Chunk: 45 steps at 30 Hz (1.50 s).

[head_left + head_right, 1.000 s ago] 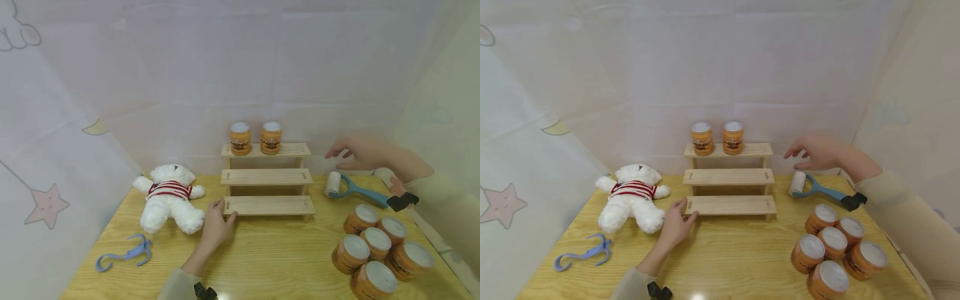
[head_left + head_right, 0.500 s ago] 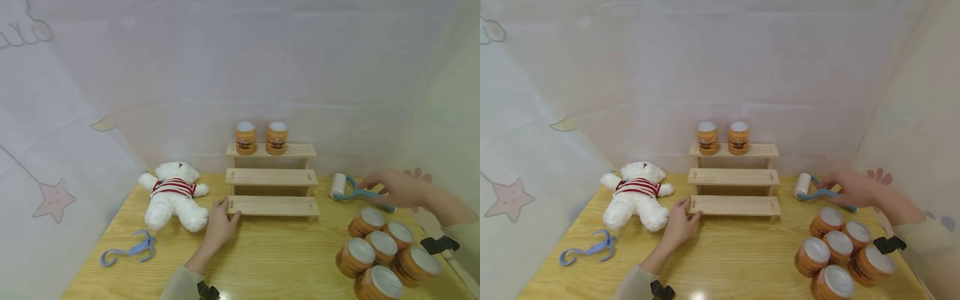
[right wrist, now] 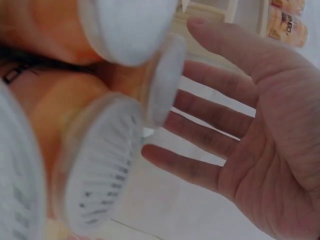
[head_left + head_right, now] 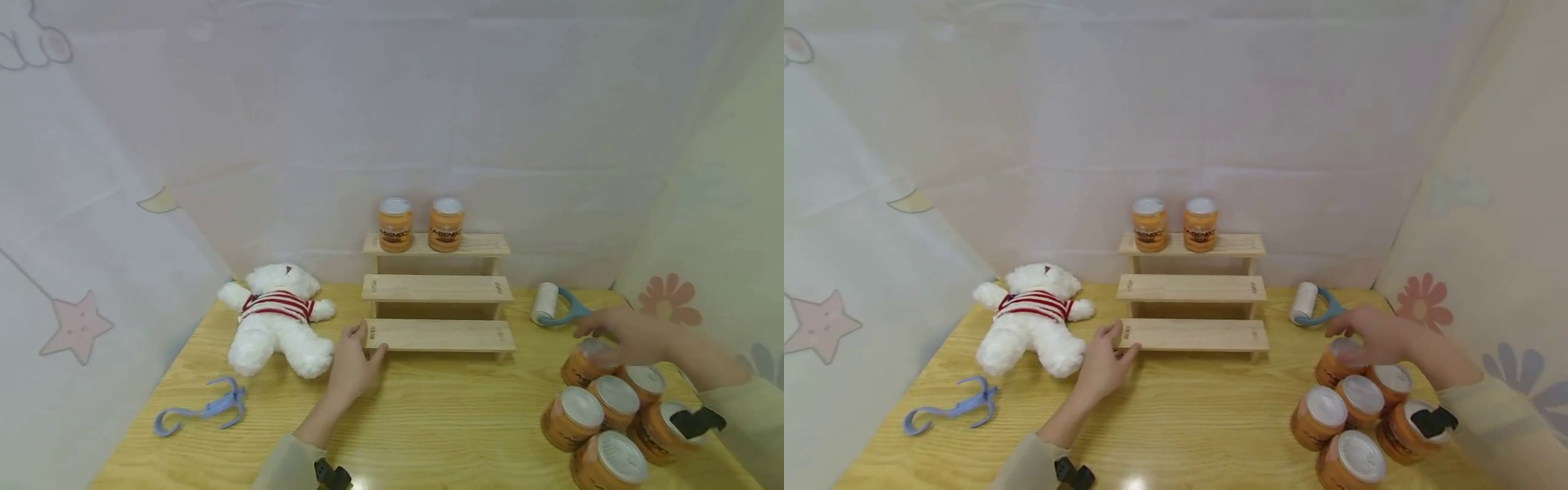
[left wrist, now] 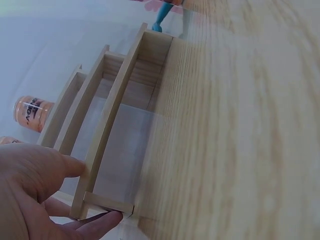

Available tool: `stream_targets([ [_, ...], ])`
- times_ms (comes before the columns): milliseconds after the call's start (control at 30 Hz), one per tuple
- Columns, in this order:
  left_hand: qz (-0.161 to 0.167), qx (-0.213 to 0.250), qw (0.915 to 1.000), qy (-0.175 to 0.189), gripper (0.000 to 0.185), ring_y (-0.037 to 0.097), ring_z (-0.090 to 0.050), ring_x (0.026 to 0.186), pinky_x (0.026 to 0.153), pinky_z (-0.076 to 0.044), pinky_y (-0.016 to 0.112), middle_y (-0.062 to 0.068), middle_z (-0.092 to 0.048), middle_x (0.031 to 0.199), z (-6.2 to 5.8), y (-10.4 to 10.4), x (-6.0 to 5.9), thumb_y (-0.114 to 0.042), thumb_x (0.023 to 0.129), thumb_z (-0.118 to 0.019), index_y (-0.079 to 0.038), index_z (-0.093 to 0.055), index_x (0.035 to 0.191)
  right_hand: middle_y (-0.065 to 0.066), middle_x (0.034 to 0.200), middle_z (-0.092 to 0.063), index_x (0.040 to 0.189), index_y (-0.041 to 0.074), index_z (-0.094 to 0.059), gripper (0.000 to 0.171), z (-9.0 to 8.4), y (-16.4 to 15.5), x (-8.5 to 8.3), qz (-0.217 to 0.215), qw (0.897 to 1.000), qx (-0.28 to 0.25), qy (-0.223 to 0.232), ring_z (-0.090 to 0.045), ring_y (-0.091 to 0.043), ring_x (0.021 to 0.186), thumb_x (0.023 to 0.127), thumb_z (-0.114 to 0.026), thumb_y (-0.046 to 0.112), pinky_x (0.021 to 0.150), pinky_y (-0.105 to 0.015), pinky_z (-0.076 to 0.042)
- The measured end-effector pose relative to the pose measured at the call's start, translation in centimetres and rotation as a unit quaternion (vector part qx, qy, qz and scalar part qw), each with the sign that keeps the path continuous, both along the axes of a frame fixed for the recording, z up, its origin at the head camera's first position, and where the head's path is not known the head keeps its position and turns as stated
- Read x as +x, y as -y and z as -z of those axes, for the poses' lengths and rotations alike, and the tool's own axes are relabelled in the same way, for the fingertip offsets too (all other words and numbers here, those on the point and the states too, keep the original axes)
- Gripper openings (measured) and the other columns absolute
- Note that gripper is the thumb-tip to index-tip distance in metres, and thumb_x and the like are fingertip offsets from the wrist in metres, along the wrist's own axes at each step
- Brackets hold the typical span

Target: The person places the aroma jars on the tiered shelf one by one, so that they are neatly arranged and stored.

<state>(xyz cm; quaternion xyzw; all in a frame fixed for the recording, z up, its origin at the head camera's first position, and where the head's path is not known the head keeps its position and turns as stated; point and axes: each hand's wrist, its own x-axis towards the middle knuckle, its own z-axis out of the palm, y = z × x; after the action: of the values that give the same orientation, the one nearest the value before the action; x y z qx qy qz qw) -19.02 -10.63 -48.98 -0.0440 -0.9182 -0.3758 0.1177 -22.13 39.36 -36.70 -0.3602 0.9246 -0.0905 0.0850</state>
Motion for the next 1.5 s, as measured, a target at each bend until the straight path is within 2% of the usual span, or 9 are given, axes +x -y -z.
stream_targets([
  [200, 0.005, 0.001, 1.0, 0.005, 0.071, 0.051, -0.057, 0.136, 0.11, -0.054, 0.057, 0.038, -0.054, 0.147, 0.1, 0.1, -0.1, -0.025, 0.102, -0.074, 0.016, -0.044, 0.153, 0.007, 0.112, -0.075, 0.114, 0.019, -0.076, 0.027, 1.0, 0.0, 0.2, -0.015, 1.0, -0.003, -0.02, -0.072, -0.017, 0.097, 0.092, -0.085, 0.031, 0.075, -0.03, -0.059],
  [367, 0.0, 0.003, 1.0, 0.008, 0.072, 0.051, -0.057, 0.137, 0.111, -0.054, 0.057, 0.037, -0.054, 0.147, 0.0, 0.1, -0.1, -0.025, 0.102, -0.074, 0.015, -0.045, 0.153, 0.013, 0.102, -0.073, 0.106, 0.022, -0.076, 0.027, 1.4, 0.0, -0.2, 0.005, 1.0, -0.004, -0.03, -0.068, -0.008, 0.088, 0.085, -0.09, 0.032, 0.07, -0.028, -0.056],
  [533, -0.001, 0.0, 1.0, 0.009, 0.072, 0.051, -0.056, 0.137, 0.112, -0.053, 0.057, 0.037, -0.053, 0.148, -0.1, 0.1, 0.0, -0.025, 0.102, -0.074, 0.015, -0.044, 0.153, 0.017, 0.097, -0.069, 0.1, 0.025, -0.075, 0.026, 1.6, -0.1, -0.6, 0.014, 0.999, -0.015, -0.04, -0.06, 0.001, 0.084, 0.08, -0.091, 0.027, 0.066, -0.024, -0.051],
  [633, -0.002, 0.003, 0.9999, 0.01, 0.072, 0.051, -0.056, 0.137, 0.111, -0.053, 0.057, 0.037, -0.053, 0.147, 0.0, 0.0, 0.1, -0.025, 0.102, -0.074, 0.015, -0.044, 0.153, 0.016, 0.096, -0.068, 0.098, 0.024, -0.074, 0.029, 1.1, -0.2, -0.8, 0.013, 0.998, -0.035, -0.055, -0.057, 0.002, 0.083, 0.076, -0.093, 0.022, 0.066, -0.023, -0.048],
  [867, -0.007, 0.005, 0.9999, 0.012, 0.073, 0.051, -0.055, 0.139, 0.113, -0.051, 0.058, 0.036, -0.052, 0.149, 0.0, -0.1, 0.2, -0.024, 0.102, -0.074, 0.015, -0.042, 0.154, 0.015, 0.102, -0.066, 0.107, 0.027, -0.072, 0.036, -2.9, 0.4, -1.9, 0.066, 0.996, -0.013, -0.059, -0.058, -0.002, 0.09, 0.077, -0.091, 0.021, 0.071, -0.025, -0.05],
  [1000, -0.008, 0.006, 0.9999, 0.01, 0.074, 0.05, -0.055, 0.139, 0.114, -0.051, 0.058, 0.035, -0.052, 0.15, 0.0, -0.2, 0.1, -0.025, 0.102, -0.074, 0.014, -0.041, 0.155, 0.013, 0.102, -0.065, 0.105, 0.026, -0.073, 0.036, -4.5, 1.0, -2.8, 0.052, 0.996, -0.035, -0.067, -0.057, -0.004, 0.09, 0.076, -0.092, 0.017, 0.069, -0.026, -0.05],
  [1133, 0.002, 0.004, 1.0, 0.006, 0.074, 0.051, -0.056, 0.138, 0.113, -0.052, 0.058, 0.036, -0.053, 0.148, 0.0, -0.4, 0.0, -0.024, 0.101, -0.074, 0.016, -0.041, 0.154, 0.008, 0.102, -0.066, 0.107, 0.022, -0.073, 0.033, -6.6, 1.6, -3.6, 0.048, 0.997, -0.06, -0.029, -0.058, -0.006, 0.088, 0.08, -0.089, 0.013, 0.063, -0.025, -0.054],
  [1267, -0.002, 0.007, 1.0, 0.005, 0.073, 0.052, -0.055, 0.139, 0.112, -0.052, 0.057, 0.038, -0.052, 0.149, 0.0, -0.3, 0.1, -0.022, 0.101, -0.075, 0.017, -0.042, 0.153, 0.004, 0.103, -0.067, 0.109, 0.018, -0.073, 0.028, -9.0, 2.8, -4.9, 0.045, 0.997, -0.06, 0.003, -0.061, -0.01, 0.089, 0.085, -0.085, 0.009, 0.065, -0.026, -0.059],
  [1500, -0.006, 0.006, 0.9999, 0.007, 0.073, 0.053, -0.053, 0.14, 0.114, -0.051, 0.059, 0.039, -0.05, 0.15, -0.2, -0.2, 0.2, -0.022, 0.101, -0.074, 0.017, -0.041, 0.154, 0.0, 0.11, -0.07, 0.116, 0.015, -0.074, 0.032, -13.0, 5.7, -7.5, 0.031, 0.999, -0.022, -0.031, -0.063, -0.015, 0.094, 0.086, -0.087, 0.013, 0.073, -0.031, -0.061],
])
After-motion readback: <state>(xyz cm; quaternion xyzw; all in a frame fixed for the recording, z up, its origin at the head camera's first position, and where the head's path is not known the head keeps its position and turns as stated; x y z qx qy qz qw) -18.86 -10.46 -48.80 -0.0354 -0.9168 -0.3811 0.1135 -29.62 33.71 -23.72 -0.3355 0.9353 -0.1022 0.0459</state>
